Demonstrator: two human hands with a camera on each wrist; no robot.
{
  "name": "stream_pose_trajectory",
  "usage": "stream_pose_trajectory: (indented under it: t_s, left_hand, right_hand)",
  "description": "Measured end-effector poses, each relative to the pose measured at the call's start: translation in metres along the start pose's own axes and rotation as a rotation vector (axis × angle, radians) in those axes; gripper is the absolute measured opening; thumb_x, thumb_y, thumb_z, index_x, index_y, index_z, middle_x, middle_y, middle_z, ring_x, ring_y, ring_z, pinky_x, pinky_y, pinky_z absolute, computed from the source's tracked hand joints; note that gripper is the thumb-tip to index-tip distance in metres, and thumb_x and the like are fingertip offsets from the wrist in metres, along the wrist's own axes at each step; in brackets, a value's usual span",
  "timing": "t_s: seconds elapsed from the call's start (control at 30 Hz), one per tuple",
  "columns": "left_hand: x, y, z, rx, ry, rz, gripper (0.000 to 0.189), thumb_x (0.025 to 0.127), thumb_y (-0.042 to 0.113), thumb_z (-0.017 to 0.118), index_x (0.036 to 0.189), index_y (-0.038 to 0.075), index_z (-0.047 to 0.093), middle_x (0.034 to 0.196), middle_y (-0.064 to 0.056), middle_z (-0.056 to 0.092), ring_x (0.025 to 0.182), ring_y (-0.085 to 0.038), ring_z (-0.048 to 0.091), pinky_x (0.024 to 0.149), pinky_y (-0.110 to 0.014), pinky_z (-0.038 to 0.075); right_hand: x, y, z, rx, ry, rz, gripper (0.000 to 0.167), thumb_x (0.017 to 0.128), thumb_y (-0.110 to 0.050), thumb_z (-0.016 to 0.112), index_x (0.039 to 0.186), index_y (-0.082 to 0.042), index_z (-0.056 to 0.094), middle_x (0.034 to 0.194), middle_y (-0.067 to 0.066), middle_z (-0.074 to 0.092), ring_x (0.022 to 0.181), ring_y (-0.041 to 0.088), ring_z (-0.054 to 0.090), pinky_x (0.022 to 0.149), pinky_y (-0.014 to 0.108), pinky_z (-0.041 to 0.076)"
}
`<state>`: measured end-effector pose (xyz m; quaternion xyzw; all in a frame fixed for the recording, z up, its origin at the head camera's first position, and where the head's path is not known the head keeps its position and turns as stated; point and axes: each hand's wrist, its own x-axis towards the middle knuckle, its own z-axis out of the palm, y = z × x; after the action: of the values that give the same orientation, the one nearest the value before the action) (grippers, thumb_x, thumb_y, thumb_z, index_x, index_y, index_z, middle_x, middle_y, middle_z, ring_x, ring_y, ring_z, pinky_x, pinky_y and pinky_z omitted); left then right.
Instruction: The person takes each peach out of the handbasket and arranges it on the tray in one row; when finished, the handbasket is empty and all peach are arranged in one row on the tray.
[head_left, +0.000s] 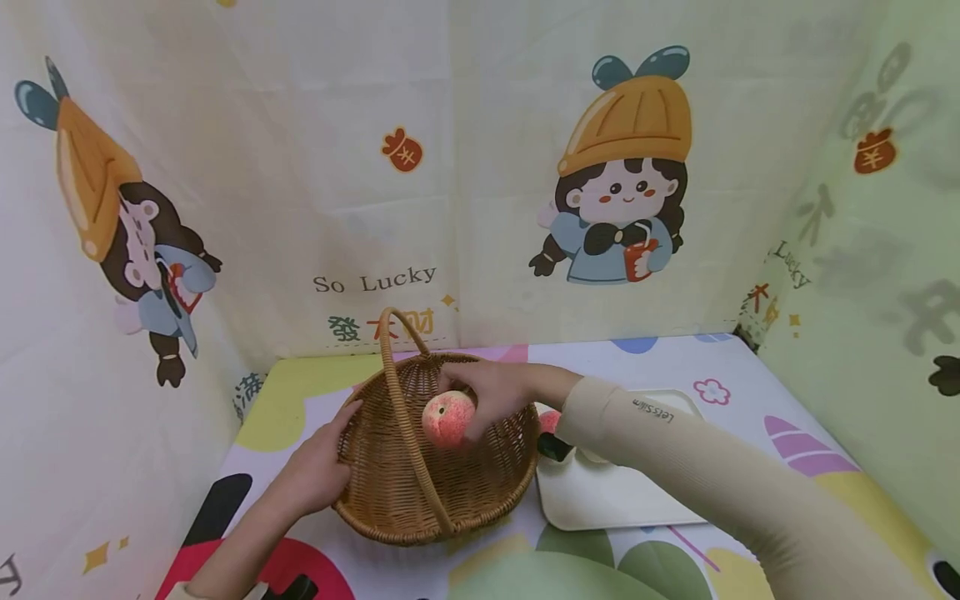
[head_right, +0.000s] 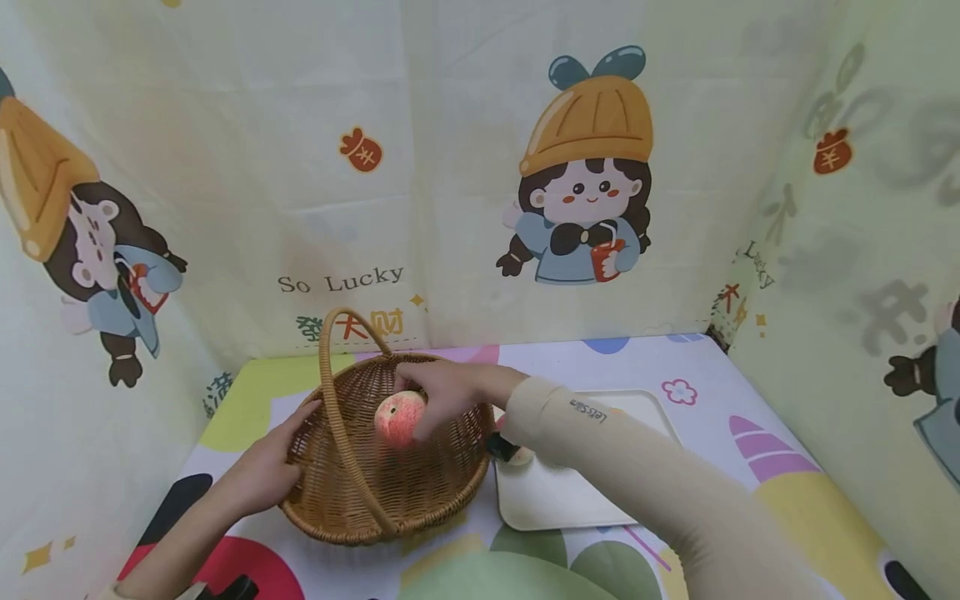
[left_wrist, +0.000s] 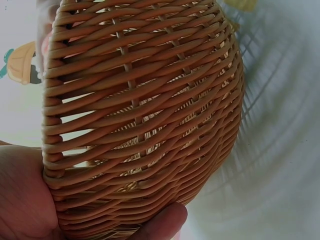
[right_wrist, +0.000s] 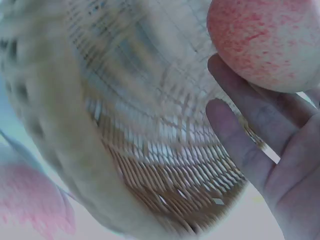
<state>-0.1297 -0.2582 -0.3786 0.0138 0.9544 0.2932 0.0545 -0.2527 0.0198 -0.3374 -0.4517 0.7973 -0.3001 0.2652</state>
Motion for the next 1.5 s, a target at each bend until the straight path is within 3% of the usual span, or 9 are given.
stream_pose_trajectory:
  t_s: [0.2,0.37,0.6,0.83,0.97,1.13,1.3,1.5]
  left_hand:
    - [-0.002,-0.003,0.002,-0.018,-0.012,-0.025,0.089,0.076,-0.013,0.054,0.158,0.005,0.027,0.141,-0.038,0.043,0.106,-0.044,0.058,0.064,-0.044,0.056]
    - [-0.001,-0.003,0.002,-0.007,-0.008,-0.013,0.089,0.075,-0.013,0.054,0.158,0.004,0.027,0.142,-0.037,0.043,0.106,-0.042,0.058,0.065,-0.043,0.055]
    - [-0.001,0.0,0.001,0.002,0.0,-0.012,0.089,0.074,-0.013,0.055,0.157,0.004,0.029,0.138,-0.037,0.046,0.099,-0.038,0.06,0.063,-0.041,0.055]
    - [-0.001,0.0,0.001,-0.003,0.001,-0.003,0.088,0.075,-0.013,0.056,0.157,0.003,0.028,0.138,-0.036,0.047,0.102,-0.04,0.061,0.065,-0.044,0.056]
    - [-0.002,0.0,0.001,0.001,0.003,0.001,0.087,0.076,-0.013,0.056,0.157,0.002,0.028,0.138,-0.037,0.047,0.102,-0.041,0.061,0.065,-0.044,0.056]
    - [-0.002,0.0,0.002,-0.004,-0.001,-0.012,0.087,0.077,-0.013,0.056,0.157,0.003,0.028,0.139,-0.037,0.046,0.103,-0.042,0.061,0.064,-0.044,0.057]
    - [-0.001,0.001,0.001,-0.015,-0.003,-0.018,0.088,0.076,-0.013,0.056,0.158,0.004,0.028,0.137,-0.036,0.047,0.099,-0.04,0.061,0.061,-0.042,0.057]
    - [-0.001,0.001,0.002,-0.013,-0.002,-0.024,0.088,0.076,-0.013,0.056,0.158,0.004,0.028,0.135,-0.035,0.048,0.096,-0.037,0.06,0.06,-0.04,0.055]
  right_hand:
    - [-0.015,-0.002,-0.024,0.183,-0.003,-0.058,0.057,0.071,-0.012,0.081,0.122,-0.015,0.055,0.121,0.003,0.06,0.098,0.02,0.065,0.083,0.037,0.056]
    - [-0.044,0.002,-0.043,0.29,0.028,-0.104,0.063,0.075,-0.01,0.076,0.133,-0.01,0.053,0.125,0.01,0.058,0.104,0.028,0.062,0.084,0.043,0.056]
    - [-0.097,0.025,-0.061,0.355,0.147,0.023,0.066,0.074,-0.004,0.076,0.134,-0.012,0.051,0.124,0.014,0.057,0.106,0.033,0.056,0.083,0.044,0.054]
    - [-0.157,0.065,-0.082,0.175,0.215,0.198,0.06,0.075,-0.014,0.079,0.13,-0.014,0.056,0.12,0.012,0.058,0.107,0.034,0.055,0.085,0.045,0.053]
    - [-0.191,0.084,-0.089,-0.005,0.176,0.389,0.062,0.072,-0.013,0.084,0.127,-0.012,0.057,0.115,0.01,0.058,0.103,0.03,0.055,0.082,0.04,0.054]
    - [-0.226,0.107,-0.08,-0.255,0.107,0.563,0.066,0.062,-0.006,0.089,0.12,-0.011,0.059,0.106,0.008,0.057,0.091,0.026,0.054,0.066,0.036,0.054]
    - [-0.246,0.127,-0.061,-0.437,0.077,0.623,0.069,0.055,0.005,0.089,0.115,-0.015,0.061,0.099,0.008,0.052,0.083,0.025,0.052,0.061,0.036,0.05]
    - [-0.256,0.144,-0.03,-0.533,0.045,0.577,0.072,0.05,0.012,0.088,0.108,-0.017,0.059,0.095,0.008,0.046,0.077,0.024,0.048,0.053,0.032,0.045]
